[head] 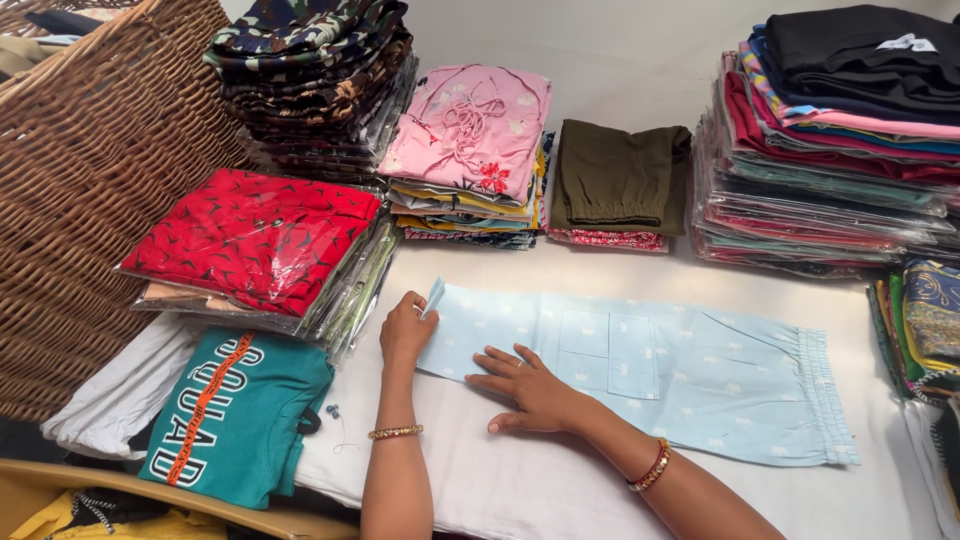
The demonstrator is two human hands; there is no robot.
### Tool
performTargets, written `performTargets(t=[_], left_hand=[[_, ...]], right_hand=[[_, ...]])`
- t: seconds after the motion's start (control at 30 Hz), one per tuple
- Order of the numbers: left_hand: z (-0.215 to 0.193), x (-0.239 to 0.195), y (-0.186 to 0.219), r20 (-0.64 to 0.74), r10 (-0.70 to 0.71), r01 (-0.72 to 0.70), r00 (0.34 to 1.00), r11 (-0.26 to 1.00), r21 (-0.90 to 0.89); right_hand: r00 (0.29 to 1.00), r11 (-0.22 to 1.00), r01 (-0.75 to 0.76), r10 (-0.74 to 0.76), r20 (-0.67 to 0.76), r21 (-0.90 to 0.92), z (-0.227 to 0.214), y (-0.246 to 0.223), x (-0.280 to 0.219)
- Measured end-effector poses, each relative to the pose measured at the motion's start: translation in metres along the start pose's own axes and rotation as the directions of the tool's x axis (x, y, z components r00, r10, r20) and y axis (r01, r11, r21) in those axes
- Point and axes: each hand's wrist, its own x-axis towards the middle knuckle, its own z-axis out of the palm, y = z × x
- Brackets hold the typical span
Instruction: The person folds several pairs of shorts on a white table. They handle a patterned pair, a yellow pair, a maroon pair, and a light blue pair, folding each neatly and stacking them on the right side of the table.
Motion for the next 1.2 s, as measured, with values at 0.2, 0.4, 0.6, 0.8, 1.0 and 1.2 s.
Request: performTargets(t=[0.2,0.4,0.6,0.8,1.0,1.2], left_hand=[[0.002,0.0,-0.004,0.085,0.144,-0.097,0.986,0.907,-0.41],[-0.002,-0.031,0.041,0.284,0.372,0.144,0.884,0.36,-0.922],[0.01,-0.08,0.1,0.502,0.604,0.329,0.619,0.381,-0.864],[0.039,-0.068,0.085,0.558,0.582,0.224,0.592,0.546,-0.807],[0.049,-0.072,0.082,0.173,0.732,-0.524,0.659,0.612,-0.592],[0.041,-0.102,0.107,0.482,0.74,-0.848,0.47,0.529,0.015]], right_hand=[[0.928,0.91,0.055,0.105,-0.357,0.411,0.002,0.028,0.004],[0.798,0.512,0.063,0.49,-0.352,0.856,0.011,0.071,0.013],[0.726,0.228,0.244,0.601,-0.333,0.943,0.009,0.113,0.007],[0.647,0.453,-0.19,0.725,-0.236,0.871,-0.042,0.091,-0.02],[0.683,0.743,-0.335,0.615,-0.394,0.579,-0.027,0.113,-0.021],[0.594,0.691,-0.556,0.719,-0.361,0.462,-0.048,0.089,-0.069]])
